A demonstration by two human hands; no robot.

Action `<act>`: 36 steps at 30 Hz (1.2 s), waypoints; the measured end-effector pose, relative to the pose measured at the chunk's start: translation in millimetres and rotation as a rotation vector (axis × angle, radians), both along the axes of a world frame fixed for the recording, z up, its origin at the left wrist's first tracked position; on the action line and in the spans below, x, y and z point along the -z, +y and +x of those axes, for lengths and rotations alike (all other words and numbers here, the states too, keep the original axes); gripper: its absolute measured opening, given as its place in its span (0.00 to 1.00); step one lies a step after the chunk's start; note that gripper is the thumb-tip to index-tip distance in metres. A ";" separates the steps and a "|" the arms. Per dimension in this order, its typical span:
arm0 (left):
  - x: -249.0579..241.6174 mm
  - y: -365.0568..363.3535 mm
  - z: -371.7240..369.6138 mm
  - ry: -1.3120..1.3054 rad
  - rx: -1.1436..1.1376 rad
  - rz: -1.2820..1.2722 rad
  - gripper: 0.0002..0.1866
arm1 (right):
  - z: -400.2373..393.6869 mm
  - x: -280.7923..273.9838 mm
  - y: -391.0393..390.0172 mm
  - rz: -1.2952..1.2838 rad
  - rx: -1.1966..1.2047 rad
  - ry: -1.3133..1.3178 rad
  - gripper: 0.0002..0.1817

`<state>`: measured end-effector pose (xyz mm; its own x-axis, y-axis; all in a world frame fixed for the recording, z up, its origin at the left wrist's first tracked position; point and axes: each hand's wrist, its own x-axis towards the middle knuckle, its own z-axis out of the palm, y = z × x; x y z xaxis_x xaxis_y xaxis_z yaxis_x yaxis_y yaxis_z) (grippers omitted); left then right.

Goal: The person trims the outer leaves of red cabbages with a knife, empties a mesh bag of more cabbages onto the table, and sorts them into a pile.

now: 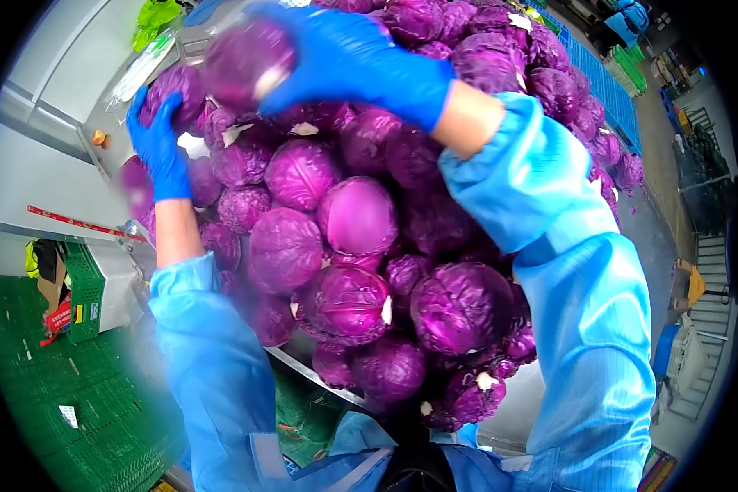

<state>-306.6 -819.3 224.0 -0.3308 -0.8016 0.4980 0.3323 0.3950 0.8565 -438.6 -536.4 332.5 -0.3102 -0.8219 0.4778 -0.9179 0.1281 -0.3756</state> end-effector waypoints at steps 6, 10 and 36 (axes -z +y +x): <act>73.4 -56.9 87.3 -0.149 -0.139 0.098 0.23 | 57.1 52.1 -105.5 0.011 -0.260 0.327 0.45; 55.9 -36.6 109.1 -0.026 0.138 0.531 0.23 | 90.6 83.3 -135.6 -0.051 -0.284 0.363 0.36; 8.0 134.2 -66.4 -0.646 0.450 -0.611 0.56 | -22.2 59.9 217.6 0.233 0.400 -0.016 0.55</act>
<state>-373.0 -685.1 216.0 -0.8939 -0.2013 0.4005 0.1011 0.7799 0.6177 -460.7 -318.8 272.6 -0.6303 -0.7212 0.2875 -0.7738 0.5533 -0.3083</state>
